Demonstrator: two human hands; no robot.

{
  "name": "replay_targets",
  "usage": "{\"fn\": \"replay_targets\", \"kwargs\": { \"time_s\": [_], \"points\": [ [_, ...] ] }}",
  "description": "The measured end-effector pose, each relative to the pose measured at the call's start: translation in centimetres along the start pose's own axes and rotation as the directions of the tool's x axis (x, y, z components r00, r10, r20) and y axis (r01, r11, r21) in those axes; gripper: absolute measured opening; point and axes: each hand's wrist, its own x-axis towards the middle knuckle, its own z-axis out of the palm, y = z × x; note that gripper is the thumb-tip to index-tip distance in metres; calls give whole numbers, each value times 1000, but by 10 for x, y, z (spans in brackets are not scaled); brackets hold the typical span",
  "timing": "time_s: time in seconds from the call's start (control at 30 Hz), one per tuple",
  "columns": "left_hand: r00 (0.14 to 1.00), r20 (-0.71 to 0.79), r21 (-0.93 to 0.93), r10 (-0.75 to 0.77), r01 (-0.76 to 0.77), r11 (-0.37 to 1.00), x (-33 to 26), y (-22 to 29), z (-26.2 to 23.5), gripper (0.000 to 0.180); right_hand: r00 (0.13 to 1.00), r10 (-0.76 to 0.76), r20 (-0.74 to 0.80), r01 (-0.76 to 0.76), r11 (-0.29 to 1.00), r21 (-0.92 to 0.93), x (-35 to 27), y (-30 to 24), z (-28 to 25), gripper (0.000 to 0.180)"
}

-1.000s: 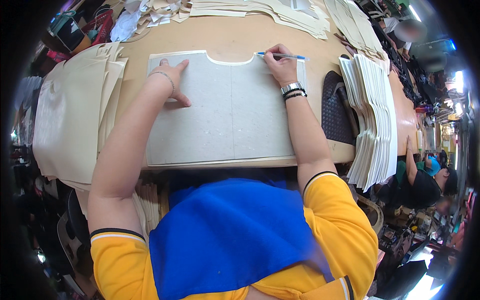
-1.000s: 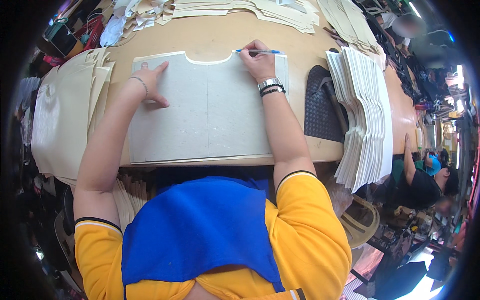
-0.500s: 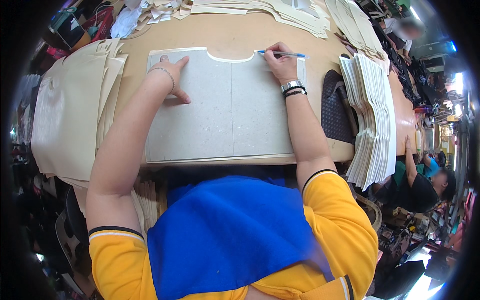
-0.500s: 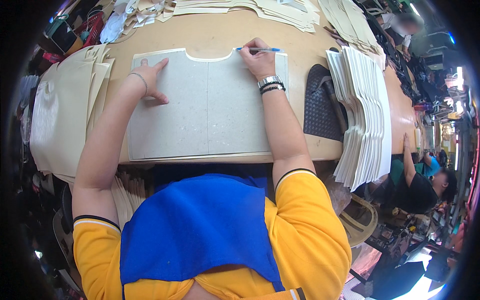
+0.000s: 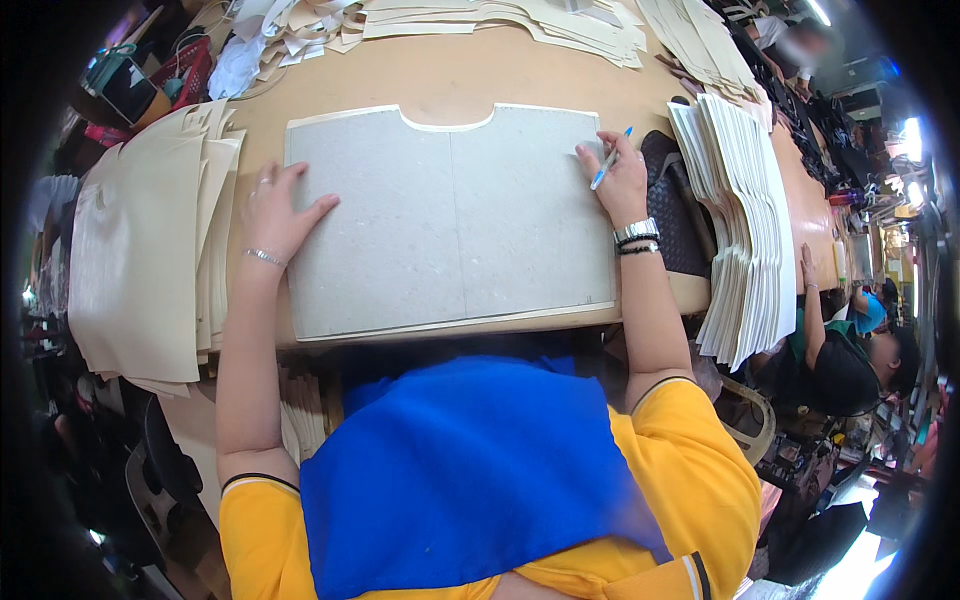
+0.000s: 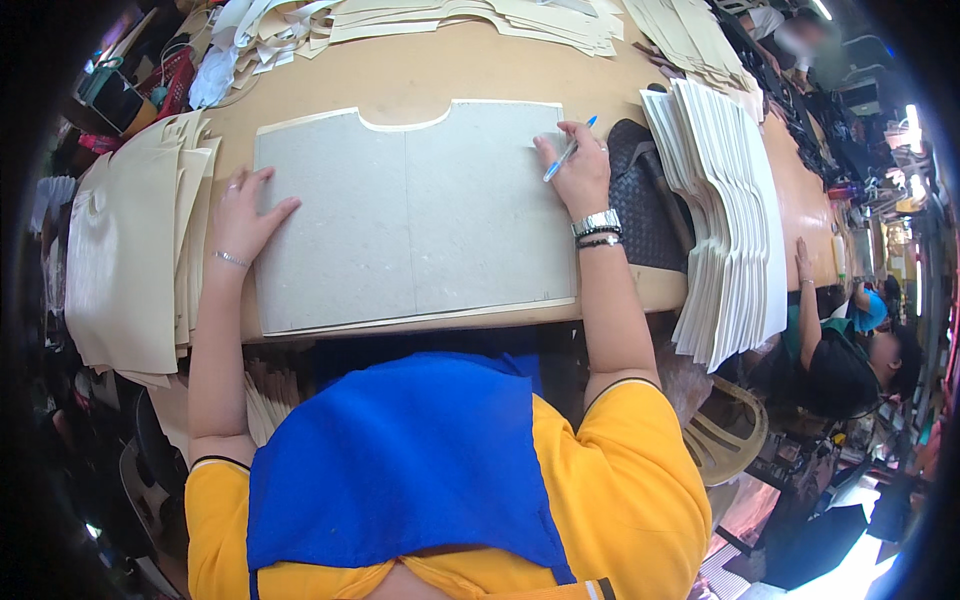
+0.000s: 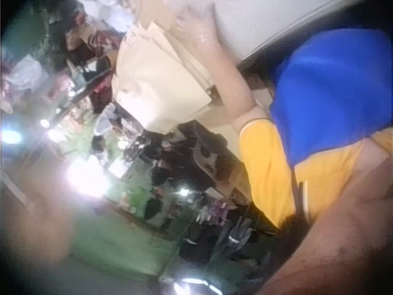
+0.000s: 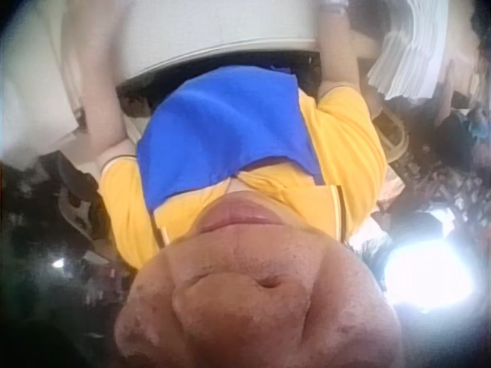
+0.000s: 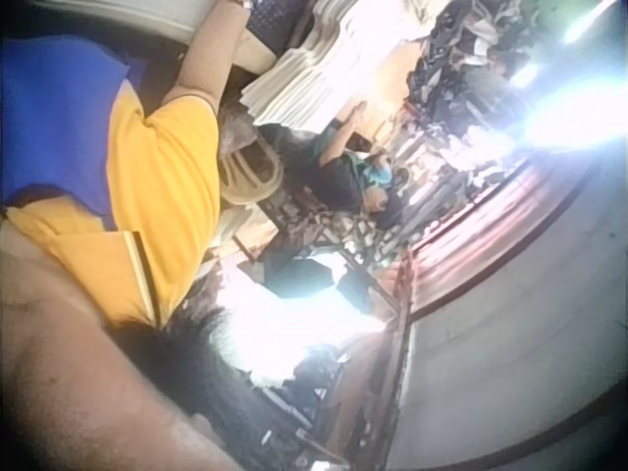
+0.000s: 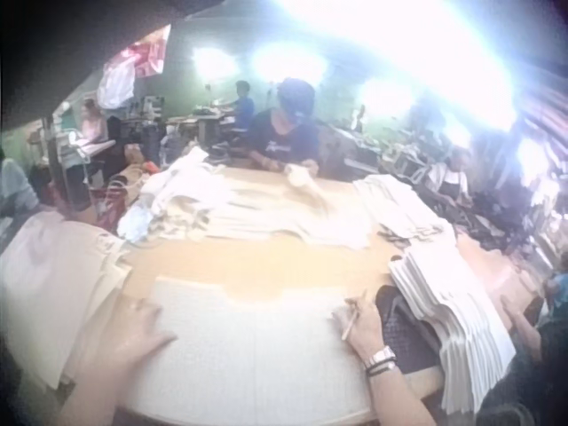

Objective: The person traces the outline of a cardboard pattern onto a stack of beige fabric pieces using a blue pen. They repeatedly lift the pattern, move the marked fabric to a side pile, and place a new fabric piece under the pattern to continue the process.

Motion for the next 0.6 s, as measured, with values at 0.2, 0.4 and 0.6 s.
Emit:
{"fn": "replay_targets", "kwargs": {
  "time_s": [0.2,0.4,0.6],
  "points": [
    [993,-109,-104,-53,41,994,-9,-3,18,71,996,87,30,-89,994,57,-8,1,-3,48],
    [993,-110,-164,-31,13,986,-3,-9,21,72,997,79,5,-79,994,72,-4,3,1,48],
    [994,-109,-160,-33,15,987,-3,-9,24,72,999,39,-32,-37,998,55,-5,4,5,45]
  ]
}}
